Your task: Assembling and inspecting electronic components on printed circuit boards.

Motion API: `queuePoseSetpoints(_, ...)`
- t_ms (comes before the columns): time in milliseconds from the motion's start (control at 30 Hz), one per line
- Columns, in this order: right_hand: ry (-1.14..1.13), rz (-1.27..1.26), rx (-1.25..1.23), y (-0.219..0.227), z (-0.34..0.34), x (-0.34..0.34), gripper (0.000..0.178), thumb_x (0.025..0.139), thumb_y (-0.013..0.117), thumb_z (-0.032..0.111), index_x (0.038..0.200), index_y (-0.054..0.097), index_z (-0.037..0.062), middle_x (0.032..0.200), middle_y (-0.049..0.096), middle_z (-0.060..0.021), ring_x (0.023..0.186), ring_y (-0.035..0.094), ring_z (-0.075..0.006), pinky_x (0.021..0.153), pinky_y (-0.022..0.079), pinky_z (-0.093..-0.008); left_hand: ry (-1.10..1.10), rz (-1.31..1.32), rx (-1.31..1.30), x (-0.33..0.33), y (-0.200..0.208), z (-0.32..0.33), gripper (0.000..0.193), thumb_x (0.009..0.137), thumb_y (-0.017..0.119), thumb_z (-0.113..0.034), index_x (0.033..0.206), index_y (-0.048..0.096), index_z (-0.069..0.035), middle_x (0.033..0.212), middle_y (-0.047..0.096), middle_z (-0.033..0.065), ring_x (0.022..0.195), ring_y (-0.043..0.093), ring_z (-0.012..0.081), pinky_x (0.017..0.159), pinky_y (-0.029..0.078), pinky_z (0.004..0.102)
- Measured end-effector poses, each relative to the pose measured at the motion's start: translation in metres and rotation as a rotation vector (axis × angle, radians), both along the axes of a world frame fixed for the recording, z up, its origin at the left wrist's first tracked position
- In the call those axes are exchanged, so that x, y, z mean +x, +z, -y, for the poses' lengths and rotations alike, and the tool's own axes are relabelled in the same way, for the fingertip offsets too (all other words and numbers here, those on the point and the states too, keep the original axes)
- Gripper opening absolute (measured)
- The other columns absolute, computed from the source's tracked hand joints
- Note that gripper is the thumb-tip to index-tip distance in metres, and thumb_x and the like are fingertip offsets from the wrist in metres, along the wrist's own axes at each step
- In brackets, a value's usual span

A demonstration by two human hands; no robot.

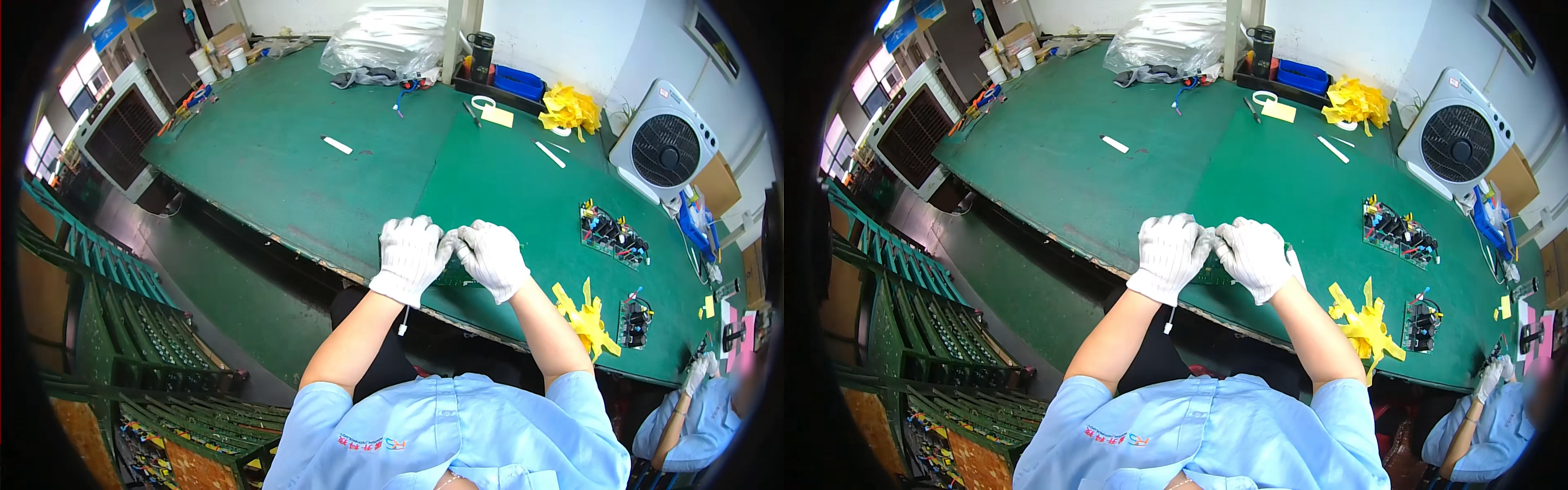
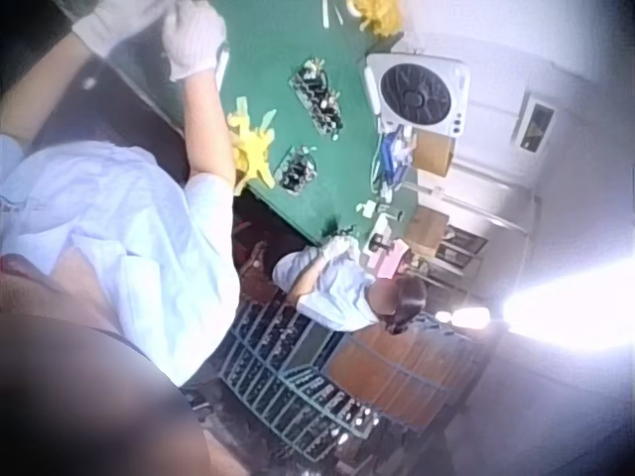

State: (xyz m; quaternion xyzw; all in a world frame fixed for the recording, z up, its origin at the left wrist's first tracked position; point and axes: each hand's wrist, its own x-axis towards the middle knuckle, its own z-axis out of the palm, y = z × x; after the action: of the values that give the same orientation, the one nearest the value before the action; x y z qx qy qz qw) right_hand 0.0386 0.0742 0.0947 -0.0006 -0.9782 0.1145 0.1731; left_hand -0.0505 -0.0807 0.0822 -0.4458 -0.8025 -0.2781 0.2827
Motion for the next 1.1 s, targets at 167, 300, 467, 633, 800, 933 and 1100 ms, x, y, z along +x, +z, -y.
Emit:
queuePoseSetpoints(167,-0.079,-0.134,0.048,-0.014,0.009,0.003,0.019,0.093,0.055,0.028,0.083,0.064,0.0132,0.077,0.062,-0.0075,0.074,0.064,-0.0273,0.065,0.047,-0.0438,0.158,-0.133,-0.001,-0.008,-0.019,-0.013,0.028,0.087,0.065,-0.030,0.067,0.059,-0.011,0.067,0.058,0.0063,0.062,0.058,0.0268,0.063,0.042,0.0426)
queuePoseSetpoints(300,-0.126,-0.185,0.102,-0.022,0.007,-0.008,0.016,0.091,0.055,0.026,0.085,0.063,0.0135,0.077,0.061,-0.0072,0.074,0.064,-0.0272,0.067,0.048,-0.0436,0.164,-0.138,-0.044,-0.016,-0.023,-0.015,0.030,0.087,0.065,-0.034,0.069,0.059,-0.011,0.067,0.057,0.0068,0.063,0.059,0.0272,0.064,0.043,0.0431)
queuePoseSetpoints(467,-0.064,-0.158,0.028,-0.021,-0.004,-0.017,0.020,0.094,0.051,0.027,0.088,0.064,0.0127,0.078,0.062,-0.0083,0.074,0.065,-0.0282,0.067,0.048,-0.0455,0.164,-0.146,-0.097,-0.022,-0.024,-0.011,0.035,0.089,0.063,-0.040,0.070,0.060,-0.011,0.068,0.058,0.0073,0.063,0.060,0.0271,0.064,0.044,0.0427)
queuePoseSetpoints(633,-0.120,-0.066,0.024,-0.017,-0.001,-0.015,0.027,0.097,0.046,0.030,0.092,0.065,0.0113,0.082,0.065,-0.0111,0.077,0.066,-0.0309,0.070,0.049,-0.0471,0.235,-0.113,-0.159,-0.015,-0.018,-0.014,0.042,0.091,0.059,-0.048,0.071,0.061,-0.011,0.067,0.059,0.0079,0.062,0.061,0.0274,0.065,0.044,0.0425)
queuePoseSetpoints(800,-0.081,0.007,0.018,-0.010,-0.005,-0.019,0.034,0.098,0.042,0.032,0.096,0.068,0.0110,0.087,0.068,-0.0118,0.082,0.067,-0.0332,0.074,0.049,-0.0488,0.290,0.058,-0.348,-0.016,-0.009,-0.015,0.049,0.095,0.051,-0.053,0.074,0.063,-0.010,0.069,0.065,0.0116,0.067,0.067,0.0307,0.070,0.048,0.0457)
queuePoseSetpoints(933,-0.043,0.015,0.041,-0.011,-0.007,-0.019,0.035,0.098,0.043,0.033,0.088,0.067,0.0090,0.084,0.067,-0.0125,0.079,0.066,-0.0365,0.072,0.050,-0.0498,0.262,0.101,-0.390,-0.021,-0.008,-0.014,0.052,0.096,0.048,-0.055,0.076,0.064,-0.009,0.068,0.067,0.0134,0.066,0.067,0.0326,0.069,0.050,0.0479)
queuePoseSetpoints(1100,-0.078,0.066,0.027,-0.014,-0.004,-0.017,0.036,0.098,0.042,0.034,0.089,0.069,0.0106,0.086,0.069,-0.0123,0.082,0.067,-0.0353,0.076,0.050,-0.0505,0.236,0.147,-0.442,-0.019,-0.001,-0.011,0.058,0.097,0.042,-0.058,0.076,0.066,-0.009,0.067,0.068,0.0142,0.064,0.068,0.0331,0.066,0.051,0.0482)
